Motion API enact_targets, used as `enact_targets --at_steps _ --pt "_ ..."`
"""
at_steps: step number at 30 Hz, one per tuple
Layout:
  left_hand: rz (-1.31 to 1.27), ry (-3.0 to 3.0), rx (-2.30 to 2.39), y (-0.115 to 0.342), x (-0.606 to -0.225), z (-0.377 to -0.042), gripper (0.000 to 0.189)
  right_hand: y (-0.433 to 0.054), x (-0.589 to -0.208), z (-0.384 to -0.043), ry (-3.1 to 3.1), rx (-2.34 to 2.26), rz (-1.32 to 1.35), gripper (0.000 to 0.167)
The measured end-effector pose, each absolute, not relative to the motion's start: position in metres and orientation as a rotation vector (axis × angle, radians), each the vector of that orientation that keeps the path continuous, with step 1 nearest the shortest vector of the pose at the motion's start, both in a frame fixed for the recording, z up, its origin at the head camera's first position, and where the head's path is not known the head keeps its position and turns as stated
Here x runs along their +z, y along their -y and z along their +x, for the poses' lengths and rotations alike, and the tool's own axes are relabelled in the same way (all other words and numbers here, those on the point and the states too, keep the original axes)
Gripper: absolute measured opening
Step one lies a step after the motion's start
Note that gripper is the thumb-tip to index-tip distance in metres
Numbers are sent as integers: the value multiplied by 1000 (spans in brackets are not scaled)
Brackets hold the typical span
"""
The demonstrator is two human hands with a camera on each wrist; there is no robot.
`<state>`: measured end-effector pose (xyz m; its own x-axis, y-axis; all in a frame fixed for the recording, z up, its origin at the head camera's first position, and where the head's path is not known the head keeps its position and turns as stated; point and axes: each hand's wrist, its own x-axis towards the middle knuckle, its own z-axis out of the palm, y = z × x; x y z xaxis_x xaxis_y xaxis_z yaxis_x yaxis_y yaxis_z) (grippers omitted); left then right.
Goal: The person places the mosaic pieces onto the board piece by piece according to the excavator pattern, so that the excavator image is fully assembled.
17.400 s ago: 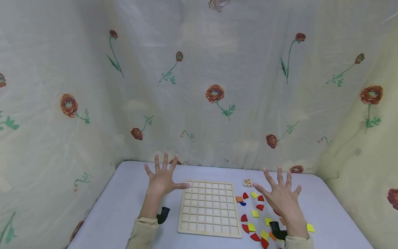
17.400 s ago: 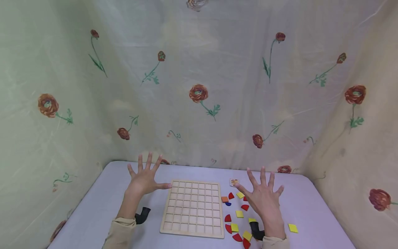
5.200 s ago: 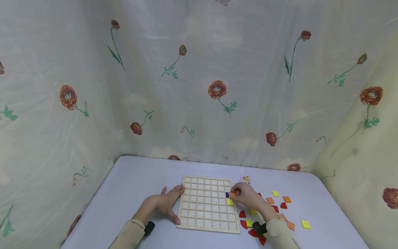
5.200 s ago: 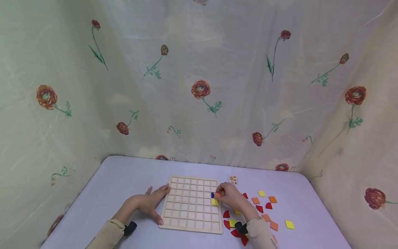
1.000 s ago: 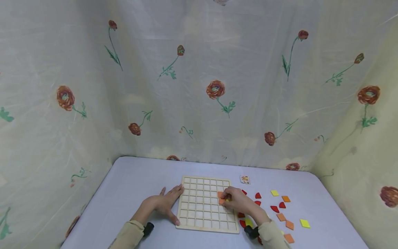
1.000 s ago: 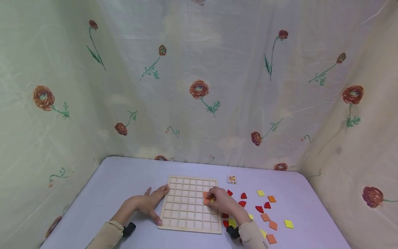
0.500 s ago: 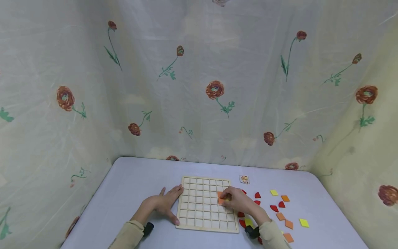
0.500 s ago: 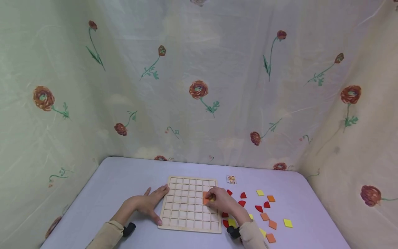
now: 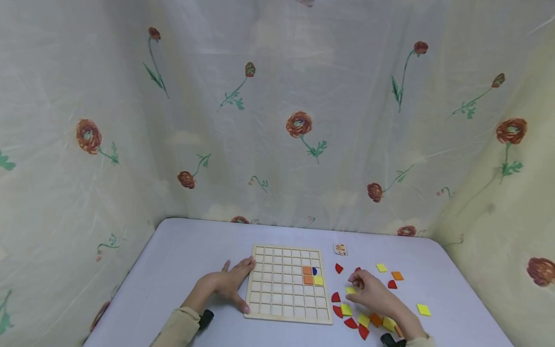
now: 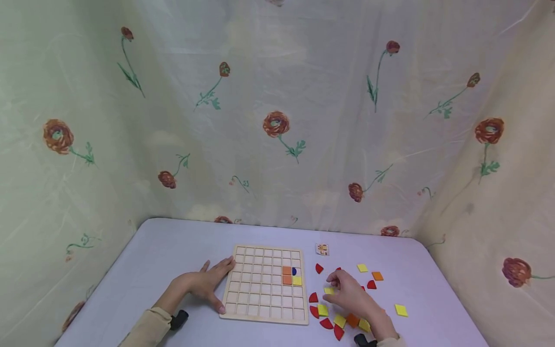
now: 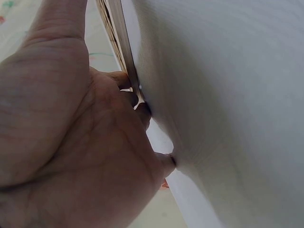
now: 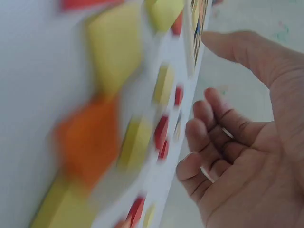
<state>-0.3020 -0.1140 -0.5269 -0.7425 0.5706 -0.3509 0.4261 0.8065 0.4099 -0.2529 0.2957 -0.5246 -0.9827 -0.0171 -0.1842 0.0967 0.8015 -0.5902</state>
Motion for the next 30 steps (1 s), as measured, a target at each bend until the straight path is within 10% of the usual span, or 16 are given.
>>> enact_targets --at_steps 11,30 --pt "736 -2534 408 114 -528 -304 124 -371 -536 -227 -2844 -833 313 66" --pt "762 -2507 438 117 -530 -305 125 -366 -533 -233 -2830 -810 316 23"
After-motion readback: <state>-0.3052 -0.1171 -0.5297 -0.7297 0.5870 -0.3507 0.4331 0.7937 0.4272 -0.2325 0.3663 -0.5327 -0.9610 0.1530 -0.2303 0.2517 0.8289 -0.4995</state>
